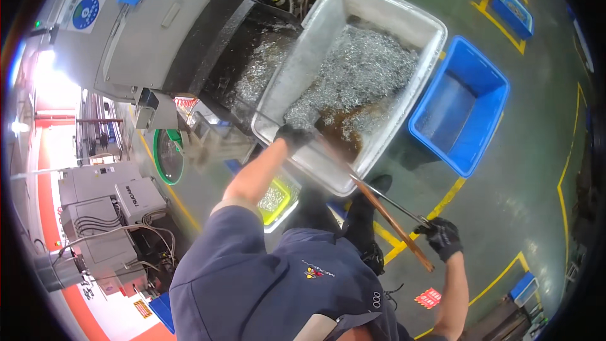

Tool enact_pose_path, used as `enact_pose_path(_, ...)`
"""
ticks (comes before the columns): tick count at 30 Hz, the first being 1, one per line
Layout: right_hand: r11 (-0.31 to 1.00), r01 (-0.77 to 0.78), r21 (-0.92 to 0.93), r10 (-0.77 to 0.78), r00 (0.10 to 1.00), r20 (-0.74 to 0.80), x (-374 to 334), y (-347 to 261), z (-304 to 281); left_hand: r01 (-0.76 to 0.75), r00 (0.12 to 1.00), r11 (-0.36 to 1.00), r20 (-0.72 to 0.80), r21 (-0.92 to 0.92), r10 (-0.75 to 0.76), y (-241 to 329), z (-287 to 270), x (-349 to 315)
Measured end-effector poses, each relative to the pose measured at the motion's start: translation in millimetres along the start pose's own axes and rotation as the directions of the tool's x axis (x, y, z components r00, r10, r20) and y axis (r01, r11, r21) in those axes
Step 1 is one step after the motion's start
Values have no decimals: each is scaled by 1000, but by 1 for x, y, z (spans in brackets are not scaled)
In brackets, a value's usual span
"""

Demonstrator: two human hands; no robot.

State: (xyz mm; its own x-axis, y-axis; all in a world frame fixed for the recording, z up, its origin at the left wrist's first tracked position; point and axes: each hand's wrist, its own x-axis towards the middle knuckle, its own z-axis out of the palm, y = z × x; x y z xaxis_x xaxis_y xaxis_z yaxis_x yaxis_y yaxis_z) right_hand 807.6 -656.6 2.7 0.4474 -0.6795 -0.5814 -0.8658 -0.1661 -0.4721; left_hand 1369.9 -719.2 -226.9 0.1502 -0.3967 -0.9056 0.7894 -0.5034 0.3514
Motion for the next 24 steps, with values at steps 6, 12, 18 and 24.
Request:
enact_pose_path(6, 969, 243, 33, -245, 963, 113, 30, -44, -1, -662, 626, 73, 497, 746, 601, 15, -147, 30)
enact_pose_path(12, 979, 176, -106, -168, 983, 80, -26, -39, 6, 72, 992, 973, 115, -217, -48, -38, 3, -41)
enact_pose_path(18, 979, 202, 3, -202, 979, -25, -41, -45, 16, -202, 979, 972, -2, -119, 203, -34, 18, -88)
enact_pose_path(24, 977, 211, 33, -213, 968, 131, -39, -52, 6, 164, 943, 902, 331, -398, -25, -40, 56, -164)
